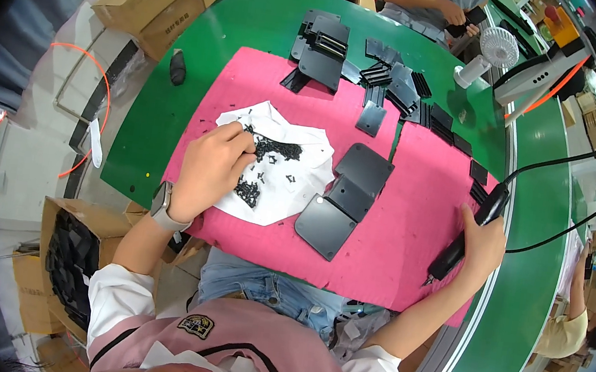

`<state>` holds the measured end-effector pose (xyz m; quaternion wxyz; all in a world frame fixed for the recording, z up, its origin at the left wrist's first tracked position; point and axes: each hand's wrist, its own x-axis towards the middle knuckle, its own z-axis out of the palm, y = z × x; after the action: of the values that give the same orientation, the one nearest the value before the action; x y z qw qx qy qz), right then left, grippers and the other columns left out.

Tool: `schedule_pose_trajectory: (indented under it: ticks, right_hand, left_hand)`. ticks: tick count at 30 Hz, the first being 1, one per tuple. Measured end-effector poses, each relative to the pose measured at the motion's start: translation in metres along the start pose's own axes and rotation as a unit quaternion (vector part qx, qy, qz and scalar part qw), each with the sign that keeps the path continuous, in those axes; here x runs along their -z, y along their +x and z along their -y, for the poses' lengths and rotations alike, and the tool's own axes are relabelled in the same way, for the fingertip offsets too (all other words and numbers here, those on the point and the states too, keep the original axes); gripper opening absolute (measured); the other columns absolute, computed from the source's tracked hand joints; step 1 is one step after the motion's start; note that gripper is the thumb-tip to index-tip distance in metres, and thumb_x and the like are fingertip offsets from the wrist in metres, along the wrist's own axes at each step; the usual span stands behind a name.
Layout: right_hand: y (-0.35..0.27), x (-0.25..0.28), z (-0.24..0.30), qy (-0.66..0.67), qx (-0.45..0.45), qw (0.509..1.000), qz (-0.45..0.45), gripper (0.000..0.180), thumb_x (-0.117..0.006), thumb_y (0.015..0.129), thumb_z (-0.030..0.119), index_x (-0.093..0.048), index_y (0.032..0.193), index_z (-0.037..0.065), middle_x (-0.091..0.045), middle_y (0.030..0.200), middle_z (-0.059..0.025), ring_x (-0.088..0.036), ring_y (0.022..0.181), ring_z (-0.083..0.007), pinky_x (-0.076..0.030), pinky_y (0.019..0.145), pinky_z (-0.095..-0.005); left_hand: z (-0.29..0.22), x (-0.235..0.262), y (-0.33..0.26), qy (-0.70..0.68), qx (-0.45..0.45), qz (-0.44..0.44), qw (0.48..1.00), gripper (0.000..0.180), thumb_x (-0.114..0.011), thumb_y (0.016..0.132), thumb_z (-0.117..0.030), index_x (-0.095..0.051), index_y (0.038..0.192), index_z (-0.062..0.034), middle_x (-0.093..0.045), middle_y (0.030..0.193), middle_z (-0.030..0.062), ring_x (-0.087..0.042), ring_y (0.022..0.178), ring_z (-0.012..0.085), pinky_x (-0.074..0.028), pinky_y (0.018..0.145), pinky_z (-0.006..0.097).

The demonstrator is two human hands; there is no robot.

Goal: Assemble small plastic components using an electric screwdriver at a workbench.

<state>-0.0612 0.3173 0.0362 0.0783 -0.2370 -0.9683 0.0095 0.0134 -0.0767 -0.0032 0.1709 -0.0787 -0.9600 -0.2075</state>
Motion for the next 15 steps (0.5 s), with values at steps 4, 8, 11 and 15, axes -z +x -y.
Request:
schedule_pose_trajectory:
  ticks: [4,8,11,15]
  right_hand:
    - [-0.001,-0.004,-0.001,0.021,0.039,0.998,-0.041,0.063,-0.073,0.063,0.052,-0.062,0.092,-0.003,-0.066,0.085,-0.0218,-0.065,0.081,-0.0365,-0.050,0.075,-0.0429]
    - [0.012,-0.013,-0.012,0.137,0.077,0.987,0.015,0.056,-0.072,0.067,0.047,-0.063,0.091,-0.002,-0.065,0.078,-0.0155,-0.063,0.070,-0.0263,-0.051,0.067,-0.0363]
    - [0.008,-0.008,-0.010,0.323,0.118,0.938,0.044,0.049,-0.067,0.078,0.040,-0.060,0.100,-0.003,-0.059,0.068,-0.0084,-0.055,0.058,-0.0181,-0.046,0.056,-0.0294]
    - [-0.016,0.035,0.031,0.800,0.210,0.515,0.225,0.054,-0.053,0.092,0.033,-0.039,0.129,-0.004,-0.050,0.077,-0.0091,-0.046,0.061,-0.0165,-0.038,0.056,-0.0274]
  left_hand:
    - [0.001,-0.002,0.001,-0.037,0.007,-0.056,0.998,0.010,-0.065,0.077,-0.007,-0.056,0.079,-0.0037,-0.053,0.077,0.0087,-0.057,0.073,0.0274,-0.045,0.060,0.037]
    - [0.004,-0.003,0.003,-0.047,-0.007,-0.084,0.995,0.009,-0.063,0.079,-0.005,-0.055,0.080,-0.0028,-0.053,0.078,0.0093,-0.057,0.072,0.0280,-0.045,0.060,0.036]
    - [0.006,-0.005,0.006,-0.091,-0.027,-0.111,0.989,0.008,-0.062,0.080,-0.004,-0.055,0.081,-0.0022,-0.055,0.078,0.0087,-0.058,0.070,0.0246,-0.046,0.058,0.033]
    - [-0.008,0.003,0.015,-0.453,0.114,0.052,0.883,0.006,-0.058,0.087,-0.005,-0.055,0.086,-0.0008,-0.060,0.080,0.0047,-0.057,0.063,0.0112,-0.045,0.056,0.025]
